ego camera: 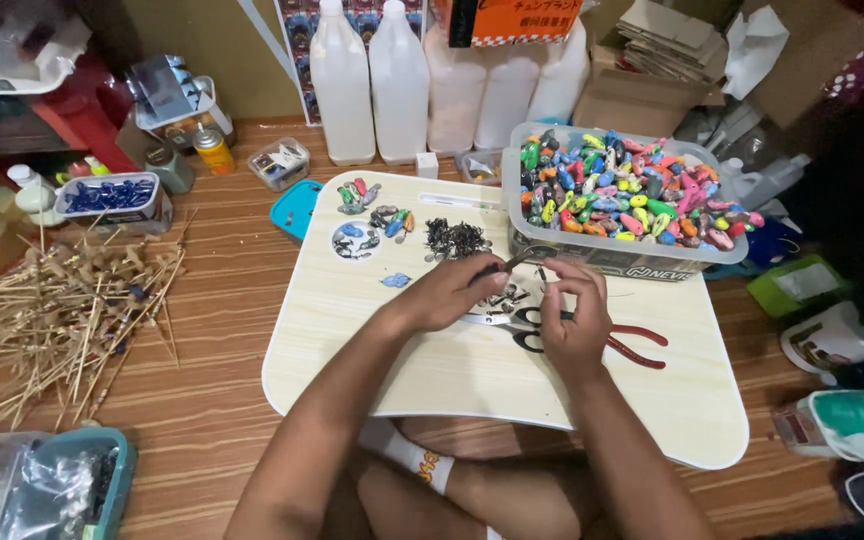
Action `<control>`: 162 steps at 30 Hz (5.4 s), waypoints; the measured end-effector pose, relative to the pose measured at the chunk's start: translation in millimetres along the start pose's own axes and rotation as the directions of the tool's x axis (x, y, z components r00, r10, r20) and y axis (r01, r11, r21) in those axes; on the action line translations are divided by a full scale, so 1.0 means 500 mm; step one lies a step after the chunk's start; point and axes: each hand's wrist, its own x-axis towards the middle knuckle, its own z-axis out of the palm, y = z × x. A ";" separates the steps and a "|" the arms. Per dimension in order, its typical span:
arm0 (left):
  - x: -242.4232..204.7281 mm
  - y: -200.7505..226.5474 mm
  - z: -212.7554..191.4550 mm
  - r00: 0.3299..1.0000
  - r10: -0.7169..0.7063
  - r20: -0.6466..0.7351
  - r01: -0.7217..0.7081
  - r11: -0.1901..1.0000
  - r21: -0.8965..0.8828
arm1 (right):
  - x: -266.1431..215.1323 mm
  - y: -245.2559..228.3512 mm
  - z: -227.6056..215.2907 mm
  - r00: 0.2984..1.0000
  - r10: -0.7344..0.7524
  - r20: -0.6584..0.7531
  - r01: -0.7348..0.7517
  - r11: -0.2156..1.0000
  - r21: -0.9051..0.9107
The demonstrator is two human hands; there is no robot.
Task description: Assembling small fishing components using pliers and scissors on a low table
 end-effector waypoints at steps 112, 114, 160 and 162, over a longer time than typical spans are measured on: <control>-0.011 0.022 -0.090 0.946 -0.137 -0.295 0.257 0.870 0.422 | 0.024 0.044 -0.034 0.550 0.197 0.812 -0.788 0.444 0.426; -0.013 0.031 -0.090 0.943 -0.112 -0.315 0.244 0.873 0.421 | 0.013 0.038 -0.031 0.536 0.240 0.810 -0.814 0.401 0.420; -0.014 -0.004 -0.085 0.989 0.113 -0.099 -0.034 0.807 0.589 | 0.063 0.103 -0.083 0.345 0.434 0.832 0.236 0.818 -0.525; -0.016 -0.003 -0.084 0.987 0.110 -0.113 -0.028 0.826 0.562 | 0.068 0.090 -0.082 0.338 0.466 0.817 0.177 0.822 -0.542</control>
